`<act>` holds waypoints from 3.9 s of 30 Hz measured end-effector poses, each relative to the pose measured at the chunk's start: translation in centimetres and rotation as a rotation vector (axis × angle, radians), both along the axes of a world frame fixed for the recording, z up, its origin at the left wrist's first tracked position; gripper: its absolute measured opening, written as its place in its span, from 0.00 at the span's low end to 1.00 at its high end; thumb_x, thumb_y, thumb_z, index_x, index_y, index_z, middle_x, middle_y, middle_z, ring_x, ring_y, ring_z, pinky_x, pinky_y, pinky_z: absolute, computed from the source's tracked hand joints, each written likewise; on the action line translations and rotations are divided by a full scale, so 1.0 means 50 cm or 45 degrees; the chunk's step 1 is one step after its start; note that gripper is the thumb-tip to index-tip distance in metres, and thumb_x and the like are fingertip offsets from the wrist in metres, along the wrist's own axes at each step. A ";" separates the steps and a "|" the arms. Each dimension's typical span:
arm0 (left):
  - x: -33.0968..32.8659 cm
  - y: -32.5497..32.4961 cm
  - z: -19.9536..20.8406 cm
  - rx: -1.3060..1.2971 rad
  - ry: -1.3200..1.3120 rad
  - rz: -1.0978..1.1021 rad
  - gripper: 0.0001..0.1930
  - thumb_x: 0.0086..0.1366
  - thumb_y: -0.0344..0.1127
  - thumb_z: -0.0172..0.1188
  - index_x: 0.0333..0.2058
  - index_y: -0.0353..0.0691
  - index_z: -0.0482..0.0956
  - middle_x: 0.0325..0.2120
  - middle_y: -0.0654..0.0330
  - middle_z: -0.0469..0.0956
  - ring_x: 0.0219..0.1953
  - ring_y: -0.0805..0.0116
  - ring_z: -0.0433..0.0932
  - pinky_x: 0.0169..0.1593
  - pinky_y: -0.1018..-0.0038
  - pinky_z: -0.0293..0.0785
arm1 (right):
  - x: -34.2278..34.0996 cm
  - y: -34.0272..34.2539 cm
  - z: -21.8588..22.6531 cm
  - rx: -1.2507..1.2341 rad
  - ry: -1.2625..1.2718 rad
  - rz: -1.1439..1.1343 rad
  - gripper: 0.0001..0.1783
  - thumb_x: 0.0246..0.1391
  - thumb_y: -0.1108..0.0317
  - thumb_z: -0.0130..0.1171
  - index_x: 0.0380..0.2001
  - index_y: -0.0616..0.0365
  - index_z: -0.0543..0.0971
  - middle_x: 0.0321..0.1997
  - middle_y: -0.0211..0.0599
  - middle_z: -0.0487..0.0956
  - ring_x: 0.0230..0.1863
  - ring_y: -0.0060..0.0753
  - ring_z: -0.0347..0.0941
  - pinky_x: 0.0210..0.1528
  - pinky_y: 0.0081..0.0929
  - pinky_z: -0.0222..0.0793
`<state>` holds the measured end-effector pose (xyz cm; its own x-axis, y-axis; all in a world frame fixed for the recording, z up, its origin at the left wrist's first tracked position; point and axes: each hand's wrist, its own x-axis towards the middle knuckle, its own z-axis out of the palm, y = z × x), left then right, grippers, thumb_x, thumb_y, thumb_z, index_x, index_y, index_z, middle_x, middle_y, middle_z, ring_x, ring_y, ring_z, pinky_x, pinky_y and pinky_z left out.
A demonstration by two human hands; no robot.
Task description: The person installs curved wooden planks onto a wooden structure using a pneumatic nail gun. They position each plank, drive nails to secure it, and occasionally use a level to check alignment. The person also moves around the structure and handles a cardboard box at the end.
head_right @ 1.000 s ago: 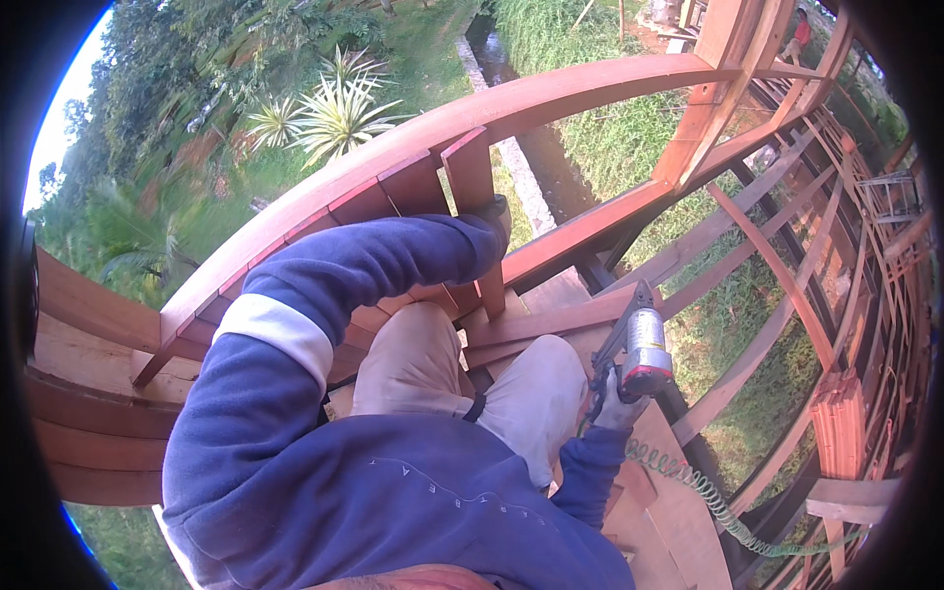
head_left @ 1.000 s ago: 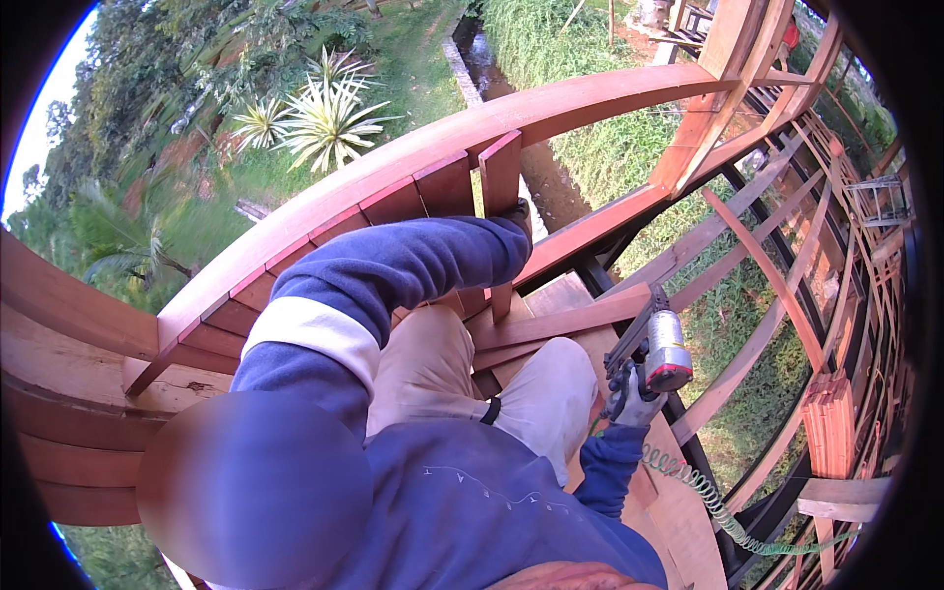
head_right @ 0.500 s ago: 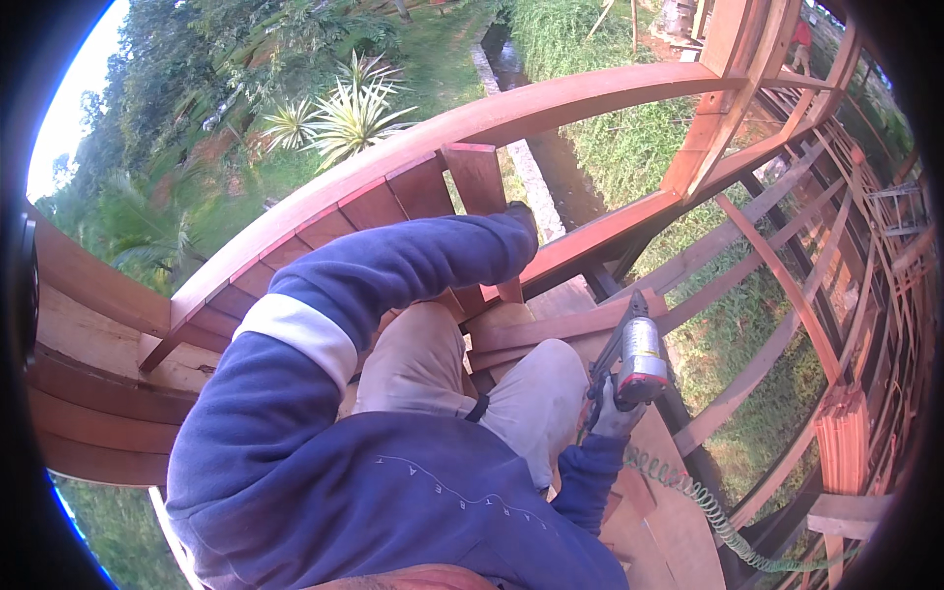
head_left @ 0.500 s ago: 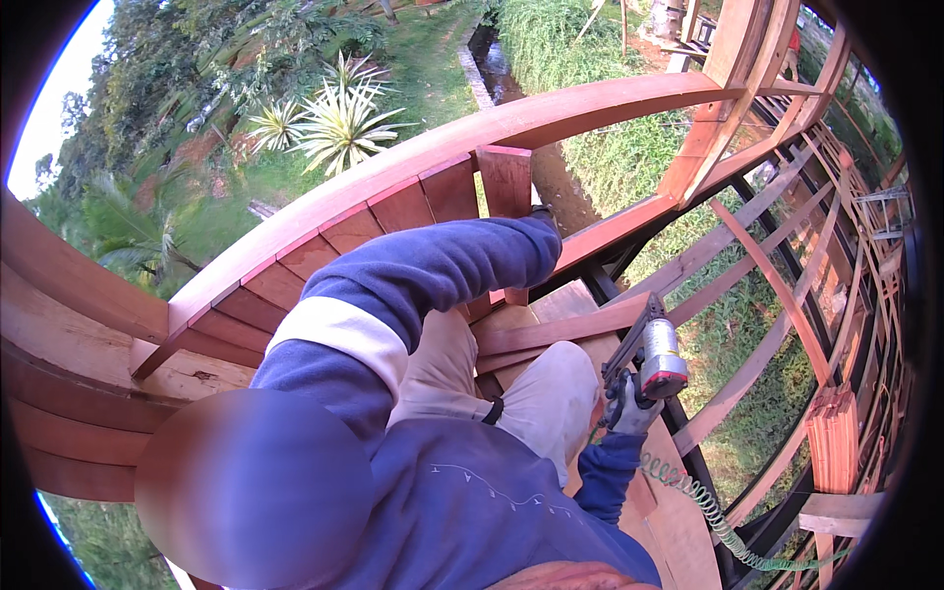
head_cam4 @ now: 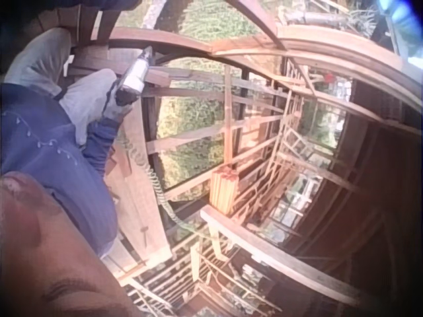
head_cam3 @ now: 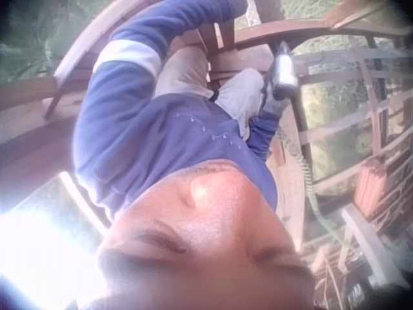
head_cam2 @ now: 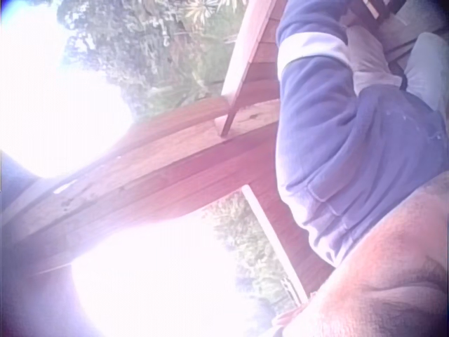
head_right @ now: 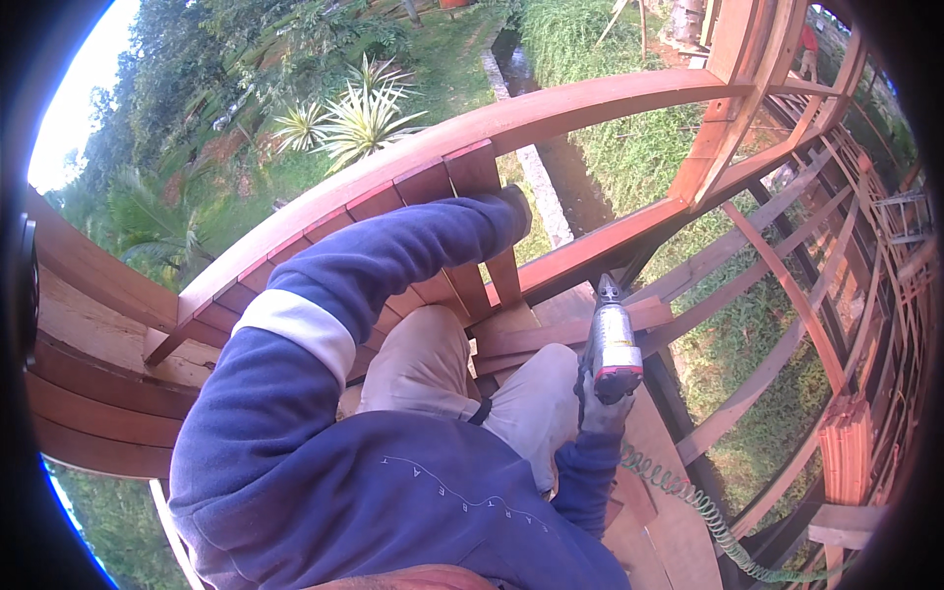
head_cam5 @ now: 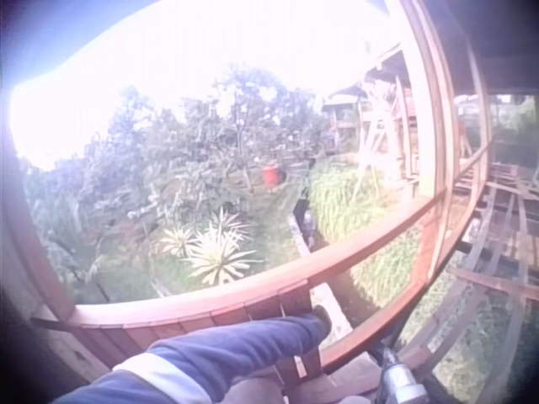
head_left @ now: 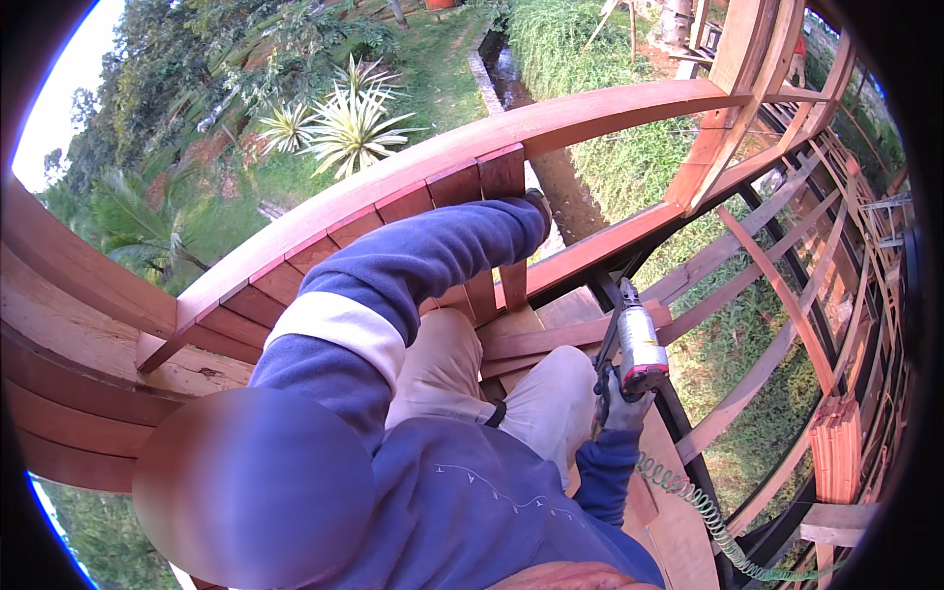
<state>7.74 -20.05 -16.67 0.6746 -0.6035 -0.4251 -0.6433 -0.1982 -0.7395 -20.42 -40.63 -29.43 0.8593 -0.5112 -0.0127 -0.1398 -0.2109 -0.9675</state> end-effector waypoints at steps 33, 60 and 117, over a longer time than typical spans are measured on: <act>-0.032 0.114 0.017 0.078 -0.066 -0.111 0.14 0.59 0.41 0.54 0.39 0.46 0.83 0.40 0.59 0.80 0.45 0.60 0.75 0.54 0.59 0.63 | 0.130 0.120 0.081 -0.678 -0.448 0.727 0.25 0.36 0.64 0.69 0.40 0.60 0.74 0.28 0.46 0.79 0.30 0.49 0.77 0.33 0.41 0.73; -0.150 0.266 0.348 -1.246 -0.083 0.691 0.47 0.54 0.56 0.62 0.66 0.43 0.50 0.60 0.42 0.60 0.63 0.43 0.58 0.64 0.58 0.57 | 0.217 0.234 0.097 -0.622 -0.316 0.946 0.35 0.35 0.62 0.69 0.52 0.54 0.72 0.35 0.48 0.79 0.37 0.51 0.77 0.40 0.43 0.73; -0.128 0.268 0.277 -1.341 -0.180 0.431 0.39 0.57 0.44 0.58 0.63 0.35 0.55 0.61 0.43 0.59 0.63 0.46 0.59 0.64 0.60 0.58 | 0.524 0.330 -0.055 0.812 -0.231 0.881 0.18 0.48 0.74 0.64 0.42 0.58 0.72 0.21 0.34 0.76 0.16 0.25 0.72 0.16 0.24 0.71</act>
<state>1.33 -6.66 -2.82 0.8744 -0.3932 0.2843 -0.3607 -0.9187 -0.1611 5.76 -24.14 -32.16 0.9846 0.1679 0.0495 -0.0189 0.3833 -0.9234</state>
